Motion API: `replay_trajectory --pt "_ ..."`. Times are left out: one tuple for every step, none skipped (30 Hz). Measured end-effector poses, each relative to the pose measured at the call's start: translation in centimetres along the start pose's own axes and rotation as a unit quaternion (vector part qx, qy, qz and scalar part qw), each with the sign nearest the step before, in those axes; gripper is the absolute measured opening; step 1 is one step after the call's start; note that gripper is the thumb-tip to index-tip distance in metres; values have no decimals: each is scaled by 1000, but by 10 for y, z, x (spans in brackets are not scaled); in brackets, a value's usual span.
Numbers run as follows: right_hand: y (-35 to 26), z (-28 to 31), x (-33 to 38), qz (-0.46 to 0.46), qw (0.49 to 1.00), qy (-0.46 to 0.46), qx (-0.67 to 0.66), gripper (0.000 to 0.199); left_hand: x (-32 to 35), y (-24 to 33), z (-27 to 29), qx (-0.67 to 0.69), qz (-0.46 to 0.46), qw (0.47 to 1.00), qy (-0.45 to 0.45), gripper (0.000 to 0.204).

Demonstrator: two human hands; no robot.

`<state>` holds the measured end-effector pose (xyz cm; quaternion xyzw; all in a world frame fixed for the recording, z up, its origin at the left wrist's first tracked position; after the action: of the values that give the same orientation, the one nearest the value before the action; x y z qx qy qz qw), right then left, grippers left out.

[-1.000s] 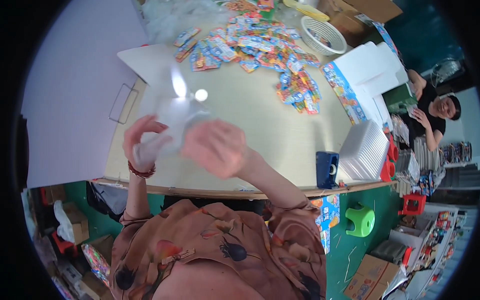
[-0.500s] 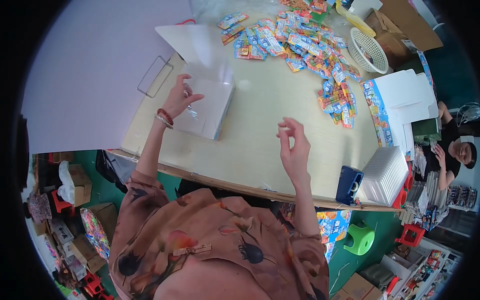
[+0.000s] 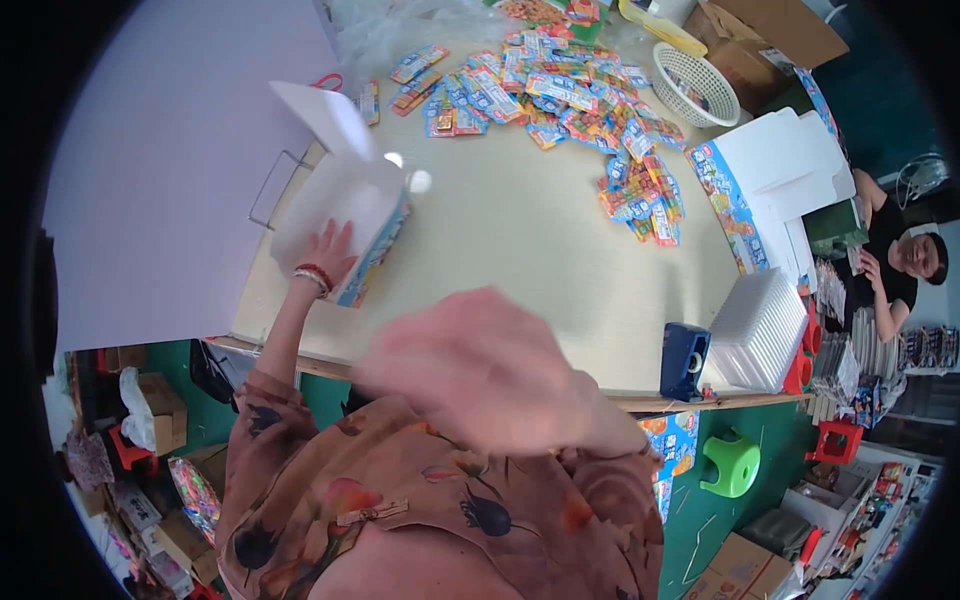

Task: Gathering small snack pouches from a table, stacking them, and placing them into cardboard display boxes.

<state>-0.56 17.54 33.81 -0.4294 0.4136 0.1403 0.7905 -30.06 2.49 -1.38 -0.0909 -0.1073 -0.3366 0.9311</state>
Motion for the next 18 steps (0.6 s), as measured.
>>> replay_trajectory --pt "-22 -2 -14 52 998 4 -40 16 2 -24 -19 -6 14 1000 12 79" --pt "-41 3 -21 93 994 8 -51 15 -1 -12 -17 12 43 999 -14 78" --pt "-50 0 -29 97 995 20 -21 16 6 -15 -16 8 42 999 -18 78" --pt "-59 0 -36 100 994 33 8 19 13 -26 -17 1 91 996 -26 78" --pt "-73 5 -45 100 994 35 3 19 22 -40 -16 -6 143 989 -30 78" --pt "-77 13 -56 34 999 28 -30 16 24 -38 -12 -39 146 988 -28 79" --pt "-73 17 -59 -32 997 21 -63 13 23 -36 -8 -40 145 988 -29 79" --pt "-72 23 -58 -31 997 21 -66 13 23 -35 -1 -29 140 989 -38 78" --pt "-69 25 -57 -34 999 4 -36 13 24 -33 4 -18 135 990 -47 77" --pt "-65 27 -55 -36 999 -14 -6 12 28 -41 16 -24 147 988 27 76" --pt "-62 26 -56 -34 999 -29 21 12 37 -58 34 -34 162 981 106 74" --pt "-53 25 -55 -44 996 -47 59 12 50 -38 84 -16 185 959 213 59" --pt "-43 24 -54 -51 993 -66 83 12 65 -30 122 80 174 938 289 50" --pt "-34 25 -54 -57 988 -88 116 12 72 -16 155 183 156 900 363 41" --pt "-17 21 -54 -55 984 -109 128 12 77 -2 174 316 130 861 377 35" --pt "4 19 -55 -52 981 -129 138 12 73 17 184 440 102 803 388 29" --pt "33 38 -68 -91 974 -144 152 13 40 85 193 508 -2 789 344 30" --pt "77 73 -54 -96 971 81 204 9 18 135 207 544 -92 775 309 33"
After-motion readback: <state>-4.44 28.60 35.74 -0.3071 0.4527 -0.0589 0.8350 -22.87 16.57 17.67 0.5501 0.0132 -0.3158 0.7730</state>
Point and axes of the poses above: each hand's wrist, its own x-axis away from the middle knuckle, its own z-axis out of the back of the hand, y = z × x, the point moved 8 cm from there along -x, towards the middle knuckle, and after that the axes turned 9 degrees about y, right-handed, at the moved point
